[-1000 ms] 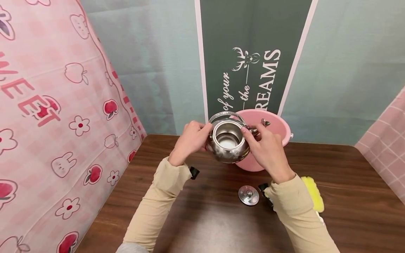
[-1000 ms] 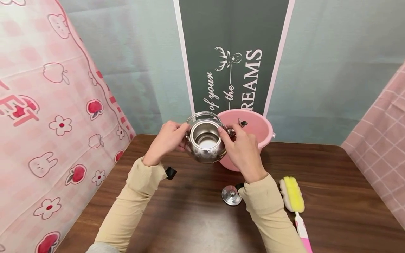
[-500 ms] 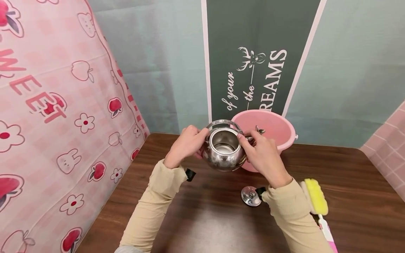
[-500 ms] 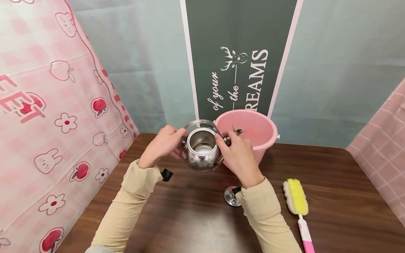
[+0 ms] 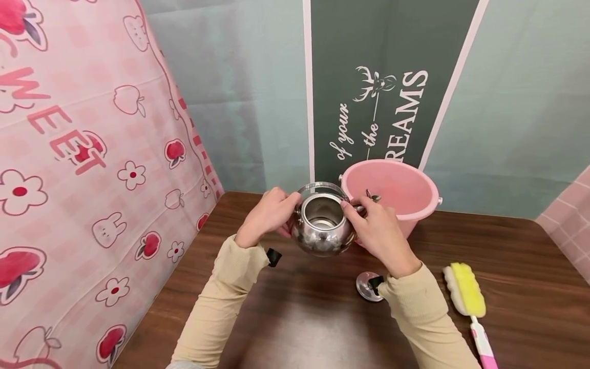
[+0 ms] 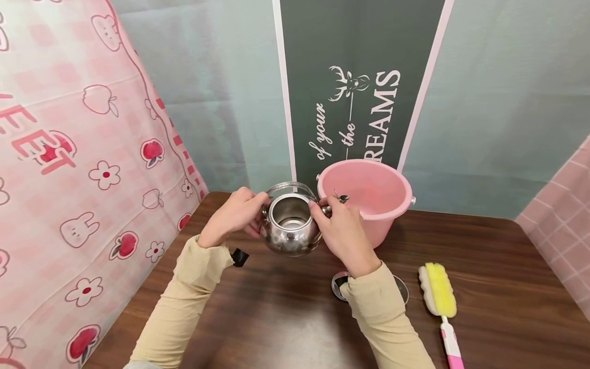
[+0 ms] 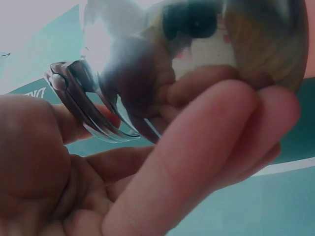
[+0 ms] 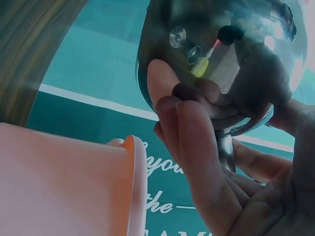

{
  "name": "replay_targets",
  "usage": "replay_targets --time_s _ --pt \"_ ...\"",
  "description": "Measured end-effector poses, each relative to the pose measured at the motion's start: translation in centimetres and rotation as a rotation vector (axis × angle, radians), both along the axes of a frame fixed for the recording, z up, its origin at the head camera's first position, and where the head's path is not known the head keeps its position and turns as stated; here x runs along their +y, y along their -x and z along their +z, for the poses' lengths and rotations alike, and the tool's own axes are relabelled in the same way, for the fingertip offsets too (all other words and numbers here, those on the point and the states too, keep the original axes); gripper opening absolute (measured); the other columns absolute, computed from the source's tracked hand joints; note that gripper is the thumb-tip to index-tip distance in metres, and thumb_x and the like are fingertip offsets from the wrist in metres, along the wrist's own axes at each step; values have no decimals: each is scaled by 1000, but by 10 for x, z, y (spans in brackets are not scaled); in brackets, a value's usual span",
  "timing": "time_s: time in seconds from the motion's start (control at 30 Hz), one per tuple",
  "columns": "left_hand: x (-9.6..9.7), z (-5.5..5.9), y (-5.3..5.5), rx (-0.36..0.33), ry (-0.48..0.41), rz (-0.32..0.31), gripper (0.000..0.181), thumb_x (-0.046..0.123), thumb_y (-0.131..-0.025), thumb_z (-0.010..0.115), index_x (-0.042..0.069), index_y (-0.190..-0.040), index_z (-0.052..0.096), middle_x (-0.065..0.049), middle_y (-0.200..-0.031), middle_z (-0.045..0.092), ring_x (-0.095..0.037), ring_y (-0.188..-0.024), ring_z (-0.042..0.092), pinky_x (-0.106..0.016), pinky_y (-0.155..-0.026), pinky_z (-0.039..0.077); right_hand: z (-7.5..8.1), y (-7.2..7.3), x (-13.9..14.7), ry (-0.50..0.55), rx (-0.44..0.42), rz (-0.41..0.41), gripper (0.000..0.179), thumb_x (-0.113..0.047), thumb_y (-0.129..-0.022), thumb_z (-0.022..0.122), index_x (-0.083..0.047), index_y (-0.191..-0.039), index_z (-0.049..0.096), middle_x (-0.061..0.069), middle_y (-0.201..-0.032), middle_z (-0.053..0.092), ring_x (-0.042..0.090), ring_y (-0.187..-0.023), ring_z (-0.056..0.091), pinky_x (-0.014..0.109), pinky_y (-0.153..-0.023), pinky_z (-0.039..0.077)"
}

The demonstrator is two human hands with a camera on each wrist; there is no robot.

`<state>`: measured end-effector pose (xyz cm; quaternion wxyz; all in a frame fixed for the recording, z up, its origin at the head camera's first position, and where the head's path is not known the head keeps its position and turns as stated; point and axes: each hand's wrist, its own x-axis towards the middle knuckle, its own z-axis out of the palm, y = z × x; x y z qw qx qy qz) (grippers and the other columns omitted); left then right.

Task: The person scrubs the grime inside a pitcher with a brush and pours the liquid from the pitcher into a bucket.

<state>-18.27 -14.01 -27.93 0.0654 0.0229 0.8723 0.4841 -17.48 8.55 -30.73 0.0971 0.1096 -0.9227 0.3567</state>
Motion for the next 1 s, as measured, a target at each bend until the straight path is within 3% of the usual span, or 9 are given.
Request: replay_targets --time_s 0.17,0.33,0.73,1.0 --pt "-3 -4 -1 -26 0 3 41 29 -89 39 6 -68 66 -12 -68 64 -28 -49 67 -40 -49 56 -3 -1 -4 31 -58 27 41 -54 -95 47 -20 -108 64 1 -65 63 12 -46 61 30 -61 47" --pt "-7 -7 -3 -59 7 11 39 28 -88 39 7 -68 65 -11 -67 65 -27 -49 67 -42 -52 56 -7 -1 -8 47 -77 39 40 -52 -95 49 -18 -108 65 -1 -56 59 11 -43 60 30 -60 48" --pt "-15 -22 -6 -83 8 3 39 26 -87 41 5 -66 66 -13 -66 65 -30 -51 68 -40 -51 56 -24 -1 -15 5 -54 41 41 -51 -96 49 -14 -107 65 3 -77 69 8 -45 59 31 -64 46" --pt "-20 -37 -7 -94 13 -7 38 26 -87 42 5 -67 67 -12 -67 66 -27 -50 68 -42 -55 57 -34 -2 -19 -26 -95 48 43 -50 -96 48 -12 -113 63 1 -71 67 9 -49 57 33 -67 44"
